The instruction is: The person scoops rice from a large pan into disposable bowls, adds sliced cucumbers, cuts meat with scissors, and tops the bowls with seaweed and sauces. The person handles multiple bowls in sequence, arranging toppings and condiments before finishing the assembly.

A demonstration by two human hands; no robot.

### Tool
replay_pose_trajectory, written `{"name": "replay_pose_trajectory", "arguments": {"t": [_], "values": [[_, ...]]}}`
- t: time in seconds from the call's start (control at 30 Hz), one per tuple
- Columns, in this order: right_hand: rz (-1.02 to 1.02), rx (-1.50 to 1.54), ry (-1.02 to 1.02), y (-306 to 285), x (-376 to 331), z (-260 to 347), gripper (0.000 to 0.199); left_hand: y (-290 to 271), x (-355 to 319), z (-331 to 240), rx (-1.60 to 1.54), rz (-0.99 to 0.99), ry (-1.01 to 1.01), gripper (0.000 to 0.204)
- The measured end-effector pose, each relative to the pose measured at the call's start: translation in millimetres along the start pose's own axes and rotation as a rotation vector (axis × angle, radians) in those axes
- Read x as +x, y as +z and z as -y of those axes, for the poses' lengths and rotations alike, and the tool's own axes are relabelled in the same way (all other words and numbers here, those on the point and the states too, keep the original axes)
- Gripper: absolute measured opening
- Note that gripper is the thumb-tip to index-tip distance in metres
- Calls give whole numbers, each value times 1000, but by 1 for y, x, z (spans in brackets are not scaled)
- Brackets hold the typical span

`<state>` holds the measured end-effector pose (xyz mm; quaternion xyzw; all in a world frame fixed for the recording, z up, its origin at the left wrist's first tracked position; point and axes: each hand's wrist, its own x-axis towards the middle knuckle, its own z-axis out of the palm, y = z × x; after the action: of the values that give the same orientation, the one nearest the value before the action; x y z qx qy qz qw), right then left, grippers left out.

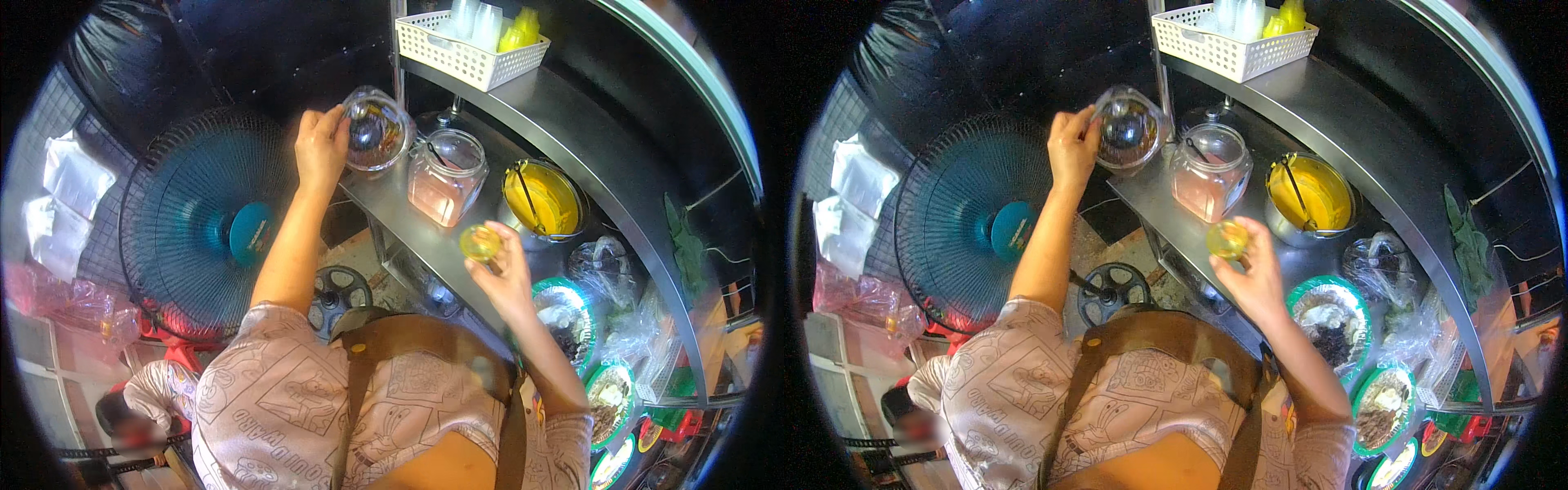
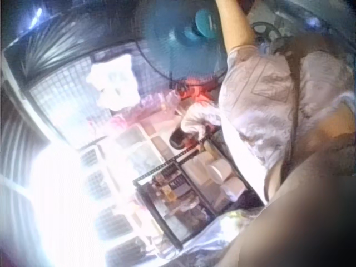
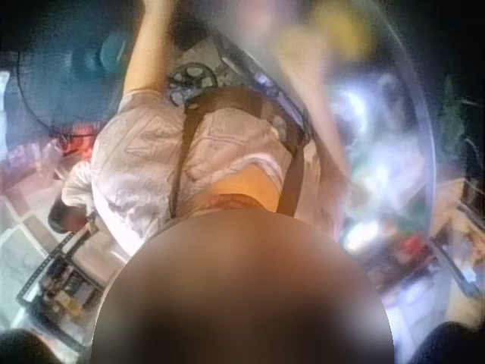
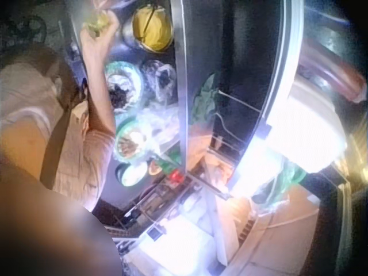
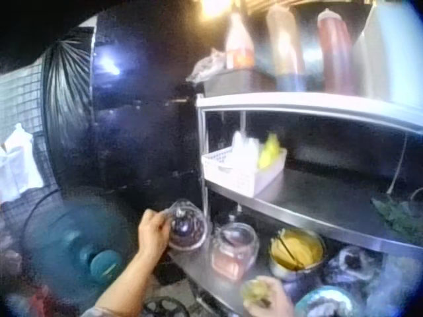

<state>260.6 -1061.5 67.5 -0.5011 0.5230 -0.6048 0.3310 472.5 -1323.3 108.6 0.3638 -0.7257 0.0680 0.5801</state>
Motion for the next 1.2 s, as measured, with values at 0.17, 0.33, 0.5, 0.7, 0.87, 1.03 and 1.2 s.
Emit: {"name": "replay_pose_trajectory", "arguments": {"t": [0.17,0.33,0.5,0.7,0.87,1.03,1.2], "values": [[144,71,-54,35,22,4,60,-46,21,-56,-74,-197,137,24],[117,183,54,62,32,25,54,-74,26,-104,-56,-404,367,30],[94,295,-14,67,24,63,52,-92,35,-132,-50,-563,546,36],[56,348,-51,60,6,94,47,-107,39,-155,-118,-563,627,38],[50,322,-40,57,-6,103,49,-114,33,-166,-88,-579,710,37],[-13,387,-87,58,-8,109,56,-118,35,-173,-110,-578,805,36],[-52,354,-104,57,-5,117,59,-120,42,-173,-120,-579,896,35]]}}
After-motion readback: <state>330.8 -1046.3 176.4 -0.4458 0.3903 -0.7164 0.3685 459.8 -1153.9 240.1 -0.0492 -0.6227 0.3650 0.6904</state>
